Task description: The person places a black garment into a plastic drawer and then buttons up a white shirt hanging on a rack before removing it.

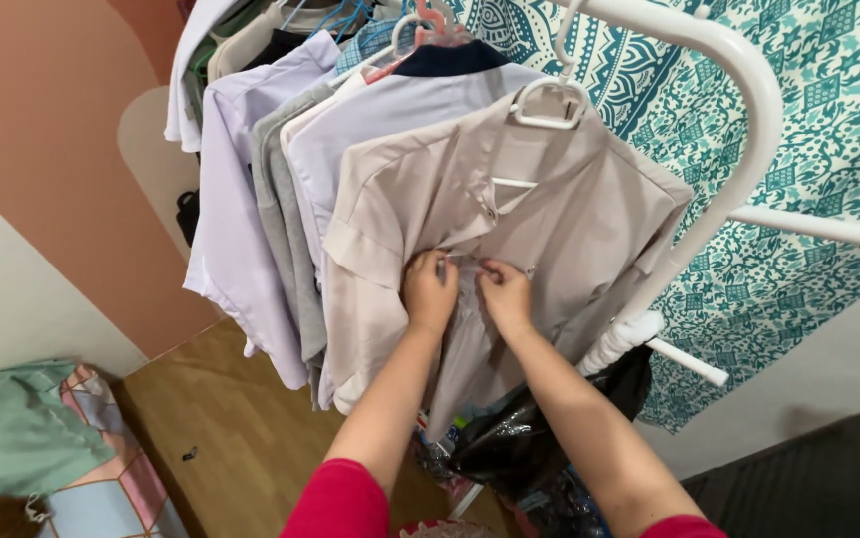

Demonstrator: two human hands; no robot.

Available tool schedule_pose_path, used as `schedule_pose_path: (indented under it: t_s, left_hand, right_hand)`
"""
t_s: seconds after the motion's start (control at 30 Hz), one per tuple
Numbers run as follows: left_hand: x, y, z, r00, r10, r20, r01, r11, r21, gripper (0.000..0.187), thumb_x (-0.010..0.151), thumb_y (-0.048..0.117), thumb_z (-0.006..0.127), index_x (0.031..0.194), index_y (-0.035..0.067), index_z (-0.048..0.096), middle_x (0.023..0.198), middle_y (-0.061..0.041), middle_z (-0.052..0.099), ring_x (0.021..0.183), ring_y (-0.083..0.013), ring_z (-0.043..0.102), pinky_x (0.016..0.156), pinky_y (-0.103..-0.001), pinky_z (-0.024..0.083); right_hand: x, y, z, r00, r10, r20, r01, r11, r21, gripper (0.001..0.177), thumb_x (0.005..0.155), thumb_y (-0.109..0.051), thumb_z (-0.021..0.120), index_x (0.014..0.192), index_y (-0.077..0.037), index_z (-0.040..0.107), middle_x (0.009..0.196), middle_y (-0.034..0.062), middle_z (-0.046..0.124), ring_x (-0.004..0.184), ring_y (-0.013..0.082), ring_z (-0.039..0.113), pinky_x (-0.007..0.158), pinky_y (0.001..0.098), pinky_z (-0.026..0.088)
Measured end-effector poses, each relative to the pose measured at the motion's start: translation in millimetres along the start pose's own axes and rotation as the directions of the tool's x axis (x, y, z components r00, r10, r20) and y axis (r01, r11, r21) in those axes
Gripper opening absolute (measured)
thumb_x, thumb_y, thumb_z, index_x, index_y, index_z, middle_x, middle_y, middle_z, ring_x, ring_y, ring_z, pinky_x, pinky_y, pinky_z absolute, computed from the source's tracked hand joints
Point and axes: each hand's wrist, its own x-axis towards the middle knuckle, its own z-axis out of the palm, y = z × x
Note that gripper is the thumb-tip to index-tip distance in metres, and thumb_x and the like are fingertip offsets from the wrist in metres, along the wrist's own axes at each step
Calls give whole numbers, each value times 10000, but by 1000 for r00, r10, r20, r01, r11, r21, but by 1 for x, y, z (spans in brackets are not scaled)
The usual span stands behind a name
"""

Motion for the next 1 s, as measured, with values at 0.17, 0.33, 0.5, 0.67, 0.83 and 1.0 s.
schedule_pose_path:
  t_s: [0.17, 0.33, 0.5, 0.67, 0.83, 1.0]
  left_hand:
    - [-13, -8, 19, 930, -345, 129, 368, 881, -296, 110, 934, 199, 645, 1010, 169, 719, 899, -75, 759, 945, -303, 729, 823, -420, 564]
    - [-21, -28, 44, 841, -454, 293, 540, 693, -477, 102, 958, 191, 627, 1027, 195, 702, 861, 27, 692, 882, -142, 636, 840, -315, 501]
    - [-4, 6, 7, 852, -422, 309, 520, 611, -597, 109, 1040, 156, 537, 1073, 149, 640, 954, 9, 659, 994, -137, 587, 941, -327, 470]
    - [-3, 1, 20, 886, -361, 293, 462, 616, -638, 97, 1079, 133, 492, 1091, 127, 588, 957, -2, 628, 982, -135, 566, 943, -331, 467]
    - [0, -5, 38, 901, -326, 286, 434, 685, -586, 98, 1094, 145, 460, 1083, 156, 558, 863, 40, 559, 851, -108, 538, 823, -294, 463]
    - [2, 3, 40, 905, -307, 294, 425, 635, -644, 115, 1085, 94, 424, 1056, 142, 524, 809, 72, 445, 766, -78, 442, 723, -246, 381]
  right_hand:
    - [-17, -38, 7, 993, 112, 41, -119, 955, 272, 342, 902, -100, 733, 1215, 33, 693, 744, 158, 684, 457, 202, 617, 343, 328, 539]
    - [-8, -31, 11, 985, 162, 49, -170, 929, 330, 282, 912, -116, 732, 1179, -33, 699, 746, 143, 688, 461, 185, 625, 344, 311, 567]
    - [-8, -40, 15, 984, 178, -22, -159, 920, 357, 306, 914, -131, 747, 1204, -51, 691, 749, 135, 681, 442, 179, 602, 327, 287, 547]
    - [-9, -46, 16, 979, 200, -46, -170, 914, 368, 282, 909, -153, 758, 1175, -76, 706, 726, 120, 686, 422, 183, 594, 297, 293, 515]
    - [-3, -37, 17, 979, 199, -36, -171, 910, 378, 243, 899, -148, 763, 1127, -79, 715, 704, 107, 687, 417, 173, 603, 271, 278, 468]
    - [6, -26, 16, 983, 186, -11, -160, 874, 460, 178, 907, -141, 773, 1059, -74, 708, 692, 129, 671, 416, 190, 595, 275, 280, 448]
